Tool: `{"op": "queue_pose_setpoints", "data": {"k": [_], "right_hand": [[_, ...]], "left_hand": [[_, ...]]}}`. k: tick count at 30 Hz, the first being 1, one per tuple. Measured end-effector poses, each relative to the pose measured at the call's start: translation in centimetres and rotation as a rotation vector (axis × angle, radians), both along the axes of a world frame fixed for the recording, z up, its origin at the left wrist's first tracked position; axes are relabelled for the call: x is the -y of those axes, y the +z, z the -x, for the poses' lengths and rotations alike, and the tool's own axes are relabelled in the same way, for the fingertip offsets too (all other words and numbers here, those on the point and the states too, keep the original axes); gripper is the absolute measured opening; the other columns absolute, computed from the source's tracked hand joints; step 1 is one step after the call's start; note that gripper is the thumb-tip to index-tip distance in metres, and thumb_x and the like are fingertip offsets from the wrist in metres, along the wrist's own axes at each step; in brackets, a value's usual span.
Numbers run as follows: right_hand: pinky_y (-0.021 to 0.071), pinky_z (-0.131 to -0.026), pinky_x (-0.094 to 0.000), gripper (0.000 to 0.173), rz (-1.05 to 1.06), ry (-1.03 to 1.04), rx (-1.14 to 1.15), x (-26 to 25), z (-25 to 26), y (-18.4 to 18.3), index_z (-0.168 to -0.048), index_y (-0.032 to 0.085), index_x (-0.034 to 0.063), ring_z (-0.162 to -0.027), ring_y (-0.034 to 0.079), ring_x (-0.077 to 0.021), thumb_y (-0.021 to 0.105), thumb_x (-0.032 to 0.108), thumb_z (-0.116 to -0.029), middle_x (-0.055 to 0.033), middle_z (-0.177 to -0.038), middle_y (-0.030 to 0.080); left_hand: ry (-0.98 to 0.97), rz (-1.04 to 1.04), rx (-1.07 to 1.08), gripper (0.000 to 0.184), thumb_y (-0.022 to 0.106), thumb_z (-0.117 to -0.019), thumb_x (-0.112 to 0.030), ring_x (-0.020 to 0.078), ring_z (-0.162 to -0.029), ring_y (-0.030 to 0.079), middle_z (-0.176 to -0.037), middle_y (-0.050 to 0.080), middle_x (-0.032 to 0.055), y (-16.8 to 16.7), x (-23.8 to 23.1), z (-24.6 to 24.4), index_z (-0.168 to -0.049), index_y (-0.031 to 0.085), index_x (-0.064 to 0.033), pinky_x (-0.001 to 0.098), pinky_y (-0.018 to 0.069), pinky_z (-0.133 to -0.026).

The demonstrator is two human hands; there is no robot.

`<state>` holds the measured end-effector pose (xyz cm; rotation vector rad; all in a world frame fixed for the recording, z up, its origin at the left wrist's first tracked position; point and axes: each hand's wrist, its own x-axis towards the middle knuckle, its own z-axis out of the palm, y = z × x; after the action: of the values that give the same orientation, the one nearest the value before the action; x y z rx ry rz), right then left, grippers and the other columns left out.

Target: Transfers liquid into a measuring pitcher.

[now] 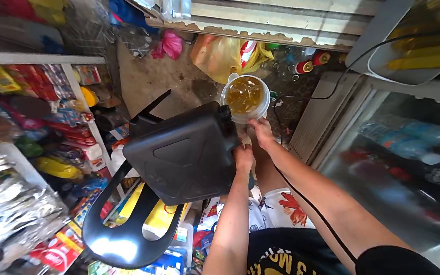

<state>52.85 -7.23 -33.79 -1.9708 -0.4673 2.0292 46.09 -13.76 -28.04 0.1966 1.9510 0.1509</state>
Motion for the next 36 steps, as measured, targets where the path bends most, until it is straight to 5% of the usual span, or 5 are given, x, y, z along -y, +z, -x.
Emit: {"op": "queue_pose_setpoints", "data": {"k": [15,36], "right_hand": [[0.0487,-0.097,-0.0448,0.034,-0.008,-0.019,-0.017,0.08,-0.04,-0.33,-0.131,0.06,0.0065,-0.115,0.06,-0.02,0.06,0.02,-0.0996,-0.01,-0.125,0.065],[0.0498,-0.093,-0.0417,0.031,-0.046,-0.017,-0.034,0.24,-0.12,-0.4,-0.127,0.062,0.0067,-0.106,0.061,-0.0183,0.059,0.019,-0.0994,-0.0088,-0.116,0.065]], "left_hand": [[0.012,-0.007,-0.015,0.034,0.056,-0.1009,-0.009,0.0247,-0.096,0.06,-0.105,0.063,0.016,-0.16,-0.11,-0.14,-0.134,0.055,0.0004,0.041,0.0506,-0.087],[0.0,0.006,-0.02,0.035,0.059,-0.0992,-0.009,0.0259,-0.098,0.061,-0.107,0.063,0.0172,-0.06,-0.06,0.08,-0.133,0.055,0.0006,0.0424,0.0509,-0.089]]}}
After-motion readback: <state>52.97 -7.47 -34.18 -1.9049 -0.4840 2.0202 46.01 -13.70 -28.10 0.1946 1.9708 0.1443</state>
